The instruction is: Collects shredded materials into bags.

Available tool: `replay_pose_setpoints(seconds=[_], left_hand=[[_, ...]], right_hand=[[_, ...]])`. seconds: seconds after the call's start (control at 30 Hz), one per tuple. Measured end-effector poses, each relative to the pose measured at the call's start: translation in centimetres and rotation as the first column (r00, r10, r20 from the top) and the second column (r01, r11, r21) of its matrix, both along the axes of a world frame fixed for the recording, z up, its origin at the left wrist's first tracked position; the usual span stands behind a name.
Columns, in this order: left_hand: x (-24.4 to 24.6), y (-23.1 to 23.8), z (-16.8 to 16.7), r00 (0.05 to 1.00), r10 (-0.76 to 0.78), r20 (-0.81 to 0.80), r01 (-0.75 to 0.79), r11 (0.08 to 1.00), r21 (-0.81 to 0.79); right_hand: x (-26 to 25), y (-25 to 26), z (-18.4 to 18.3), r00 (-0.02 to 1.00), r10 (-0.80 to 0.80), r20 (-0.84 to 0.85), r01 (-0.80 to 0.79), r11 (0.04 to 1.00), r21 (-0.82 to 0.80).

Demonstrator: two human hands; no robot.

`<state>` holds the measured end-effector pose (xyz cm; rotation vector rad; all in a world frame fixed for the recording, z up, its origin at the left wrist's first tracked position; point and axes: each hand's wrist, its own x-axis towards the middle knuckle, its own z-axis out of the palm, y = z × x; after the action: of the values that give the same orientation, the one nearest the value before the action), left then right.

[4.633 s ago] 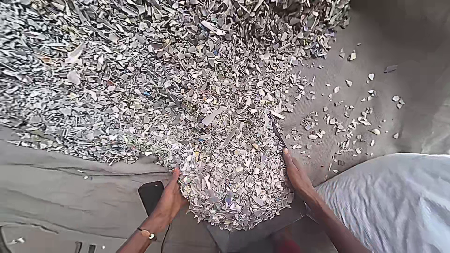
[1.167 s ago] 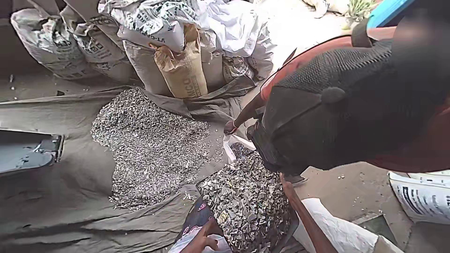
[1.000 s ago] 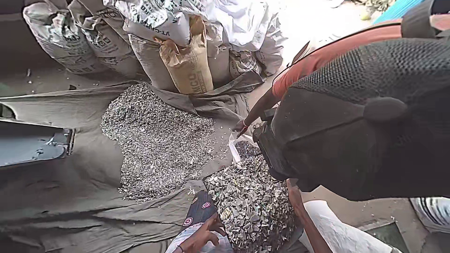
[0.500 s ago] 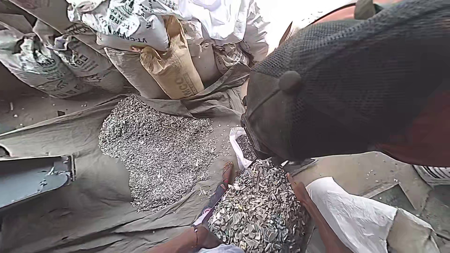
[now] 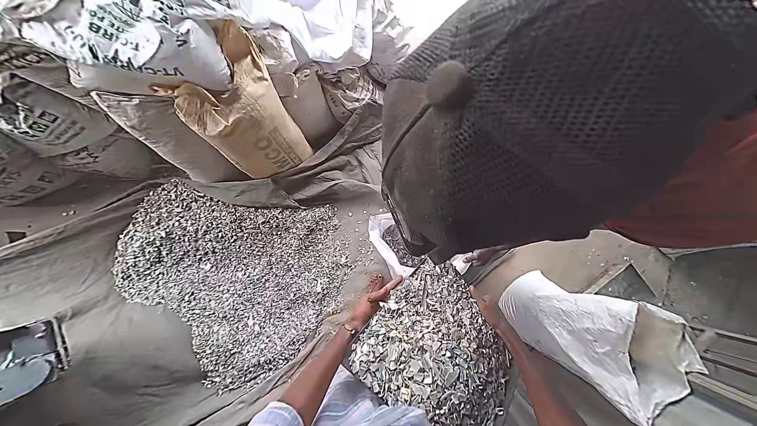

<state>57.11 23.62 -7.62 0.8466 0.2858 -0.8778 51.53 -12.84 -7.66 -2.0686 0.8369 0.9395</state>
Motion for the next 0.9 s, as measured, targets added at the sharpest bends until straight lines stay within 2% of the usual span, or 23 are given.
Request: replay_pose_setpoints(seconds=[0.07,0.23,0.37,0.53,0.67,0.73,0.77,0.83,0.9], left_hand=[[0.9,0.0,0.3,0.999,-0.021,0.031,0.022,1.000,-0.016],[3.1,-0.6,1.7,0.987,-0.128,0.101,0.121,0.990,0.075],[4.4,0.2,1.2,0.951,-0.282,0.129,0.261,0.952,0.159],[5.1,0.8,1.7,0.962,-0.262,0.080,0.238,0.942,0.235],[6.1,0.8,3.8,0.974,-0.227,0.006,0.215,0.929,0.302],[6.8,0.8,4.1,0.957,-0.290,0.002,0.275,0.909,0.315],[7.1,0.9,4.0,0.948,-0.318,0.000,0.302,0.899,0.317],[7.3,0.8,3.6,0.947,-0.319,-0.028,0.310,0.892,0.330],[7.6,0.8,3.6,0.952,-0.301,-0.060,0.304,0.894,0.329]], right_hand=[[-0.2,-0.1,-0.8,0.998,-0.048,-0.036,0.047,0.999,-0.025],[0.1,0.5,-1.6,0.981,-0.179,-0.071,0.177,0.984,-0.027],[0.9,1.1,1.5,0.975,-0.204,-0.084,0.212,0.972,0.105],[2.4,2.9,5.8,0.984,-0.177,-0.028,0.179,0.963,0.200],[4.6,3.8,5.0,0.992,-0.124,-0.038,0.129,0.970,0.207],[4.8,3.4,4.0,0.997,-0.057,-0.046,0.064,0.982,0.177],[4.5,3.0,2.7,0.999,-0.023,-0.040,0.029,0.989,0.145],[2.9,1.1,-2.2,0.999,0.038,0.016,-0.039,0.993,0.110],[1.5,-0.5,-4.5,0.979,0.115,0.169,-0.140,0.980,0.143]])
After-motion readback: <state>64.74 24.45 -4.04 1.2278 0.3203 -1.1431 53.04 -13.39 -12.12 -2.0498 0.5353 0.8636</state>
